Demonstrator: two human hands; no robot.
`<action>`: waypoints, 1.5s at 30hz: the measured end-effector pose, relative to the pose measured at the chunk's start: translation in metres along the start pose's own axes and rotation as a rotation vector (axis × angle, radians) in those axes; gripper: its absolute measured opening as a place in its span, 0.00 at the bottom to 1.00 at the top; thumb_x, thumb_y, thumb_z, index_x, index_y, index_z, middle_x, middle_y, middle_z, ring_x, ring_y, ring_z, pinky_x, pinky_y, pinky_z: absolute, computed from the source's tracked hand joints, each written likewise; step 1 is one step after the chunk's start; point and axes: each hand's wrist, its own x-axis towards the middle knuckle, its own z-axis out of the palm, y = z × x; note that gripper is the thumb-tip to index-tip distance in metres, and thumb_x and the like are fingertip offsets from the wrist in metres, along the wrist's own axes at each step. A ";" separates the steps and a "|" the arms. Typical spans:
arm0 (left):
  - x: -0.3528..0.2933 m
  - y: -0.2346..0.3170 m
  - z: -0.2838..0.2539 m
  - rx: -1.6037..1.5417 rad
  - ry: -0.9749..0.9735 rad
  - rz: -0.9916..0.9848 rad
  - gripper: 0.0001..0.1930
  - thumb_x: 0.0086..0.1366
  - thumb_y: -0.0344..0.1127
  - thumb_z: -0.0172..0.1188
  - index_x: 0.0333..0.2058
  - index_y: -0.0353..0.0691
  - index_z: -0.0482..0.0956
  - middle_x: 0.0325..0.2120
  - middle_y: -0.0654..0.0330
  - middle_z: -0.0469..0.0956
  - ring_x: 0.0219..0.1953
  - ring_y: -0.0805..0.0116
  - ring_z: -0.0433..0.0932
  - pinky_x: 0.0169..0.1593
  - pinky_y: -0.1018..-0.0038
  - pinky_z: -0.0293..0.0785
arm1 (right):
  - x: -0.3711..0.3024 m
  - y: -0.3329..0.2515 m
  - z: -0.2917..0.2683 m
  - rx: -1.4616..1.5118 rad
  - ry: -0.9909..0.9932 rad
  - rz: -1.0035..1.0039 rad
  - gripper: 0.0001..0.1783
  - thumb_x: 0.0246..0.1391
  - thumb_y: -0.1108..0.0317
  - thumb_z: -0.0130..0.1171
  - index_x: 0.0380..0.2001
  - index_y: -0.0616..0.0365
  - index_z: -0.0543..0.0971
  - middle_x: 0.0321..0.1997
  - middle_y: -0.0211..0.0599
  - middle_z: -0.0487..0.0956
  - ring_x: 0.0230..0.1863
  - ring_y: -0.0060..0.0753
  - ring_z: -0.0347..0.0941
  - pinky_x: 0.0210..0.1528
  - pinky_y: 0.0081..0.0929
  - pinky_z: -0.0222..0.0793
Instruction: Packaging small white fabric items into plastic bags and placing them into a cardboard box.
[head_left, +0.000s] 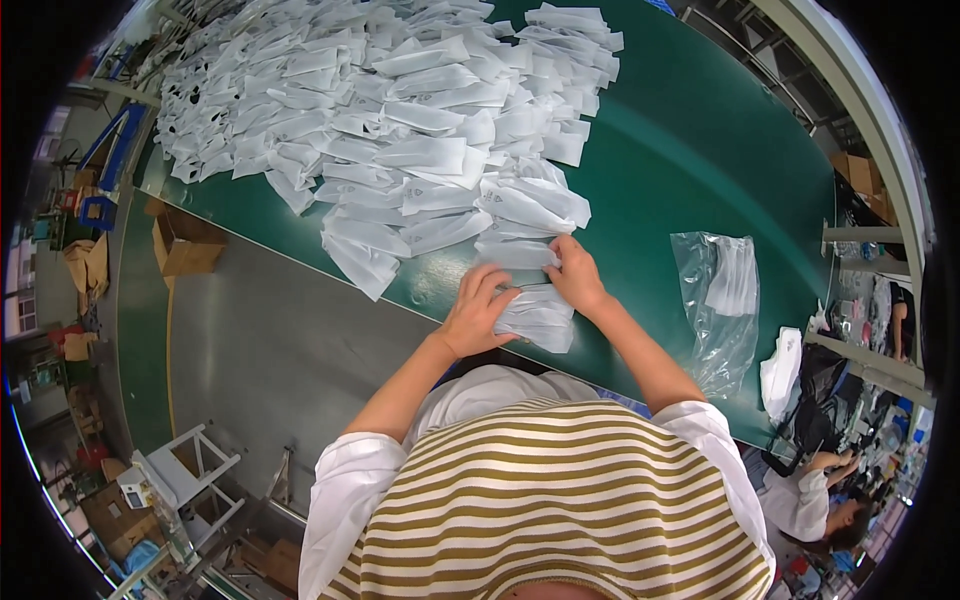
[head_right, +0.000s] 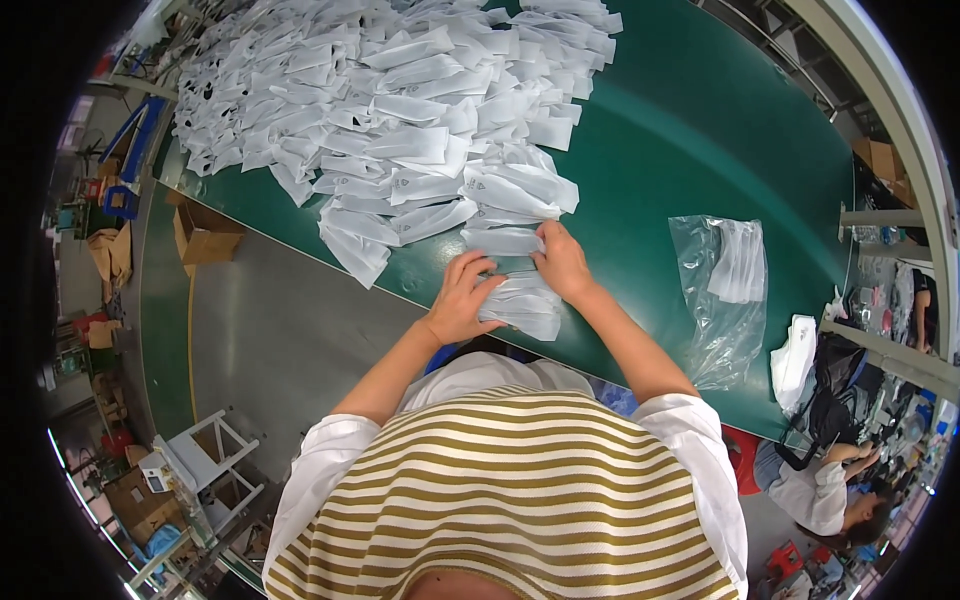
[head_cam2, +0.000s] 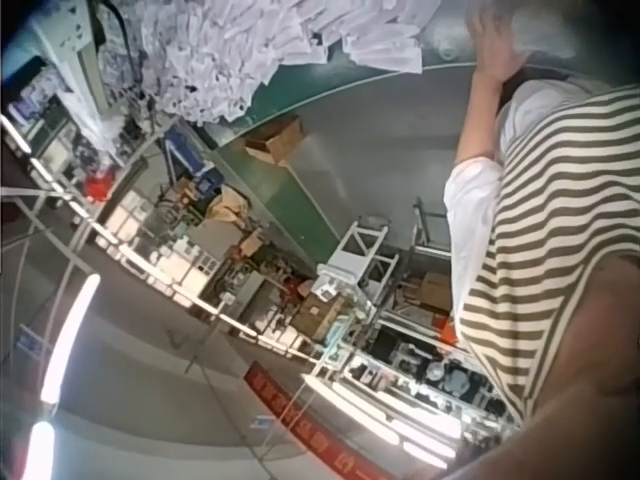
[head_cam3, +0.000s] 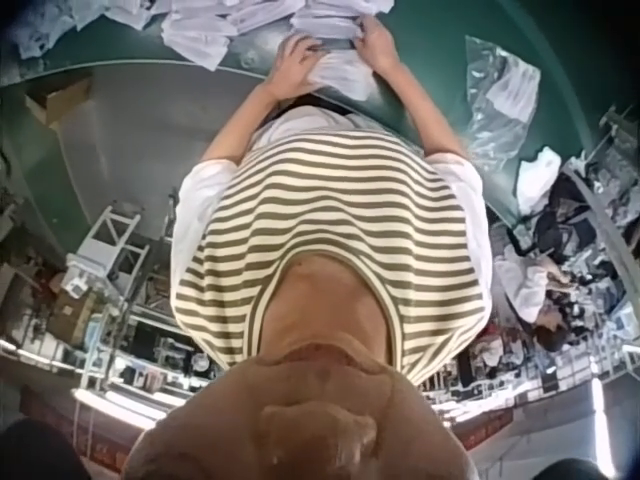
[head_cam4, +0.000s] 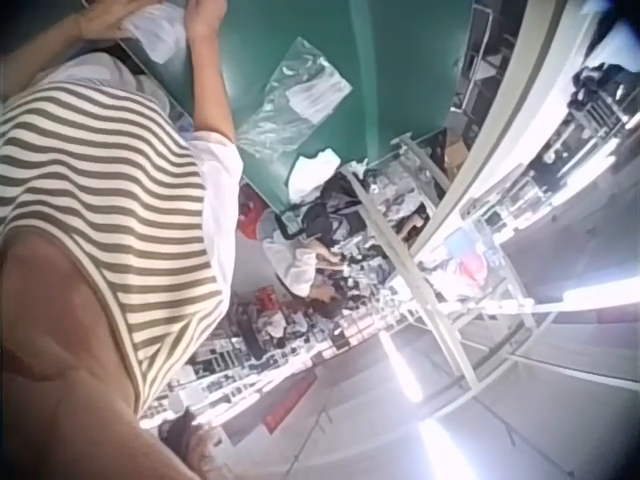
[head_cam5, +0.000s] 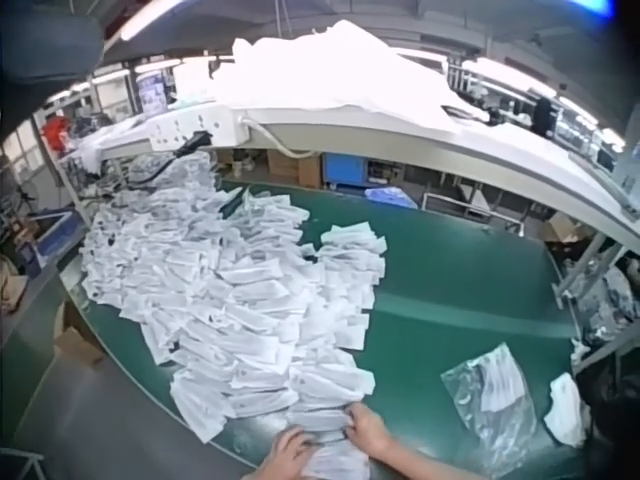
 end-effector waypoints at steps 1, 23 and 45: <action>0.003 0.002 -0.003 0.062 0.047 0.021 0.39 0.35 0.40 0.77 0.51 0.41 0.73 0.54 0.51 0.66 0.57 0.46 0.63 0.61 0.56 0.61 | -0.003 0.007 -0.002 0.049 -0.036 0.052 0.19 0.44 0.80 0.62 0.41 0.58 0.71 0.42 0.46 0.72 0.34 0.48 0.73 0.37 0.36 0.72; 0.035 -0.031 0.058 -0.367 0.211 -0.045 0.15 0.62 0.34 0.57 0.45 0.35 0.70 0.45 0.46 0.71 0.49 0.49 0.70 0.55 0.61 0.64 | -0.065 -0.022 0.002 -0.296 -0.015 -0.246 0.52 0.37 0.53 0.73 0.66 0.46 0.61 0.59 0.56 0.62 0.57 0.60 0.60 0.59 0.50 0.61; 0.121 0.211 0.215 -0.334 -0.243 0.335 0.21 0.53 0.33 0.69 0.42 0.36 0.70 0.38 0.51 0.69 0.37 0.56 0.73 0.38 0.66 0.71 | -0.390 0.061 -0.156 0.236 0.637 0.584 0.44 0.40 0.59 0.73 0.61 0.60 0.68 0.56 0.46 0.69 0.58 0.41 0.66 0.62 0.32 0.59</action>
